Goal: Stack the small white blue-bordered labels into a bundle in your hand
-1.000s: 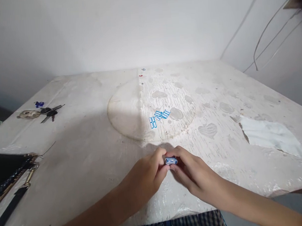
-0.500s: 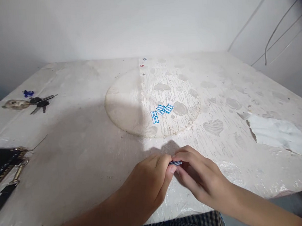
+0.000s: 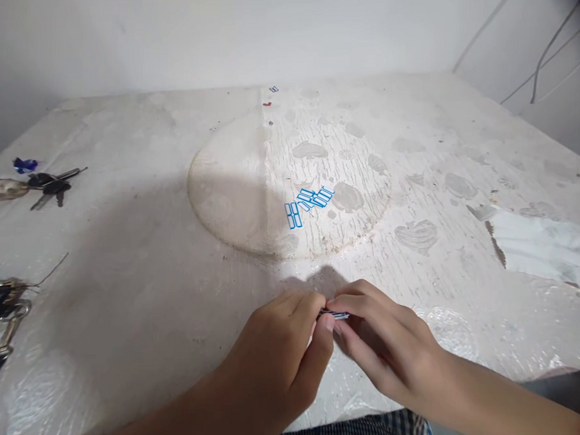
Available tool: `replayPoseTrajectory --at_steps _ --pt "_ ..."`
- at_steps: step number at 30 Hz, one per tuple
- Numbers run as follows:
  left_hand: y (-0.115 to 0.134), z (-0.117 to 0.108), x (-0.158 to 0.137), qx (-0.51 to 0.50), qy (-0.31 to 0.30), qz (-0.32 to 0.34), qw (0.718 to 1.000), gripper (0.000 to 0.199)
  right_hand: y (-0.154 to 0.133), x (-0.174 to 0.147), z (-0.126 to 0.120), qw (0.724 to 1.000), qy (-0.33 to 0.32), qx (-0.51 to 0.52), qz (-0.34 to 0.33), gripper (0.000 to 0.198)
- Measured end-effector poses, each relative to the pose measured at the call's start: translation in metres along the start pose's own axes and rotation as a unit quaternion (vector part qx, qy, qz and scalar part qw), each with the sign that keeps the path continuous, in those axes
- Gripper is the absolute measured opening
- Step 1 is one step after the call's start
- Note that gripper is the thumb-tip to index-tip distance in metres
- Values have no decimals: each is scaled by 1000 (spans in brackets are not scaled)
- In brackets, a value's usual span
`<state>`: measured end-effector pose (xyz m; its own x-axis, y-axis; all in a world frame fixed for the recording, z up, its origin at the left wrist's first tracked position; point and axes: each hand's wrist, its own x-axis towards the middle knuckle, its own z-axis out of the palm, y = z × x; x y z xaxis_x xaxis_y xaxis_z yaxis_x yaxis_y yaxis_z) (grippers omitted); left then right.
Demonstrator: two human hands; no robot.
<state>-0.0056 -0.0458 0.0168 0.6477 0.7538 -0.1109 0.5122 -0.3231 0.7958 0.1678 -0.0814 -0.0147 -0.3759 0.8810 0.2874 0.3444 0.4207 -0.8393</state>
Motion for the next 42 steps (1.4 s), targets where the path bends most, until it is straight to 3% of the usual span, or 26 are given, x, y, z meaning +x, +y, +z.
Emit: replayPoseTrajectory --at_steps 10,14,17,21,30,42 --pt "-12 6 -4 50 24 70 996 5 -1 1 -5 998 -56 -37 -5 40" --pt "-14 10 -5 112 57 121 985 12 -1 -1 -4 998 -58 -37 9 39" --pt "-15 12 -4 133 78 140 978 12 -2 -2 -8 996 -48 27 64 39" --pt "-15 13 -4 138 84 147 976 12 -6 -1 -21 980 -81 114 141 37" --pt "-14 15 -2 166 98 171 966 15 2 7 -25 981 -84 136 109 29" --pt "-12 21 -1 235 123 178 947 16 3 6 -26 974 -80 167 128 24"
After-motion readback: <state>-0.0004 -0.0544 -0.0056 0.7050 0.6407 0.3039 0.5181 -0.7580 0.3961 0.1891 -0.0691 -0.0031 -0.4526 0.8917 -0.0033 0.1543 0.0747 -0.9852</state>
